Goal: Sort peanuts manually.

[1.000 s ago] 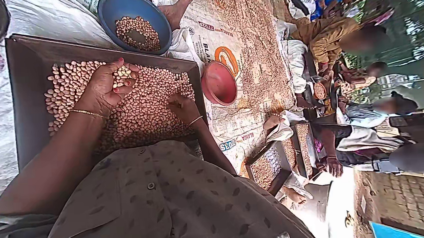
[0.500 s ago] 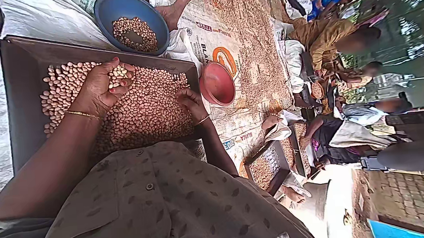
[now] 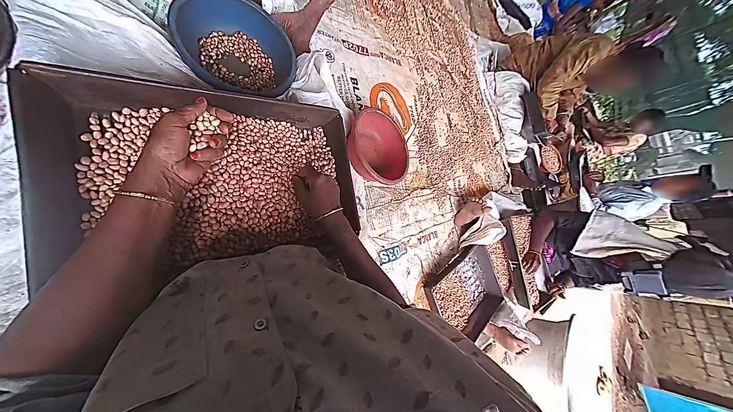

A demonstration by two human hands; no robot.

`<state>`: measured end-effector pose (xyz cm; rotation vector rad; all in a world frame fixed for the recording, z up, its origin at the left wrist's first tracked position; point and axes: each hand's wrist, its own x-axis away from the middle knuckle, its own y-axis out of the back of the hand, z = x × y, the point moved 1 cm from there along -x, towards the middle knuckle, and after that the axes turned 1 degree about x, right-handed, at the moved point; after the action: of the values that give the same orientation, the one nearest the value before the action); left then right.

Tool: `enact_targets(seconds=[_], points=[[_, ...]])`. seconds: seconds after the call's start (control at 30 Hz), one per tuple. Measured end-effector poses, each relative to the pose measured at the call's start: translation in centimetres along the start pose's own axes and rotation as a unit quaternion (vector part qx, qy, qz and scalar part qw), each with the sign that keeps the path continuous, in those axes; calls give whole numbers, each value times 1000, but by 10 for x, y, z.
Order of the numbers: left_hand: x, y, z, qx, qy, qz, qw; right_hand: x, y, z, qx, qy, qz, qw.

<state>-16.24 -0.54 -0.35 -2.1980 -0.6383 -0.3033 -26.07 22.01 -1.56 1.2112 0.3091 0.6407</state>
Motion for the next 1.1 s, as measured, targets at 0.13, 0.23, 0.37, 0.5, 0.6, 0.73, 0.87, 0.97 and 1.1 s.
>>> enact_targets(seconds=[0.13, 0.23, 0.37, 0.5, 0.6, 0.73, 0.87, 0.97, 1.1], points=[[-1, 1, 0, 0, -2, -3, 1000, -12, 6, -24, -515, 4, -11, 857], [-2, 2, 0, 0, 0, 0, 1000, -18, 19, -28, -620, -15, 49, 783], [0, -1, 0, 11, 5, 2, 1000, -26, 8, -9, -364, 85, 36, 927], [-2, 3, -2, 11, -2, -5, 1000, -23, -7, 12, -56, 103, 20, 993], [0, 1, -2, 8, 1, -4, 1000, -25, -7, 5, -167, 81, 14, 983], [1, 0, -2, 5, 1, -10, 1000, -25, 8, -11, -603, 14, 92, 793], [1, 0, -3, 5, -2, -9, 1000, -20, 0, -8, -499, 107, 116, 852], [1, 1, -2, 12, -2, -10, 1000, -13, -11, 7, -240, 162, 73, 954], [0, 1, -3, 3, -3, -12, 1000, -10, -19, 16, -118, 191, -2, 974]])
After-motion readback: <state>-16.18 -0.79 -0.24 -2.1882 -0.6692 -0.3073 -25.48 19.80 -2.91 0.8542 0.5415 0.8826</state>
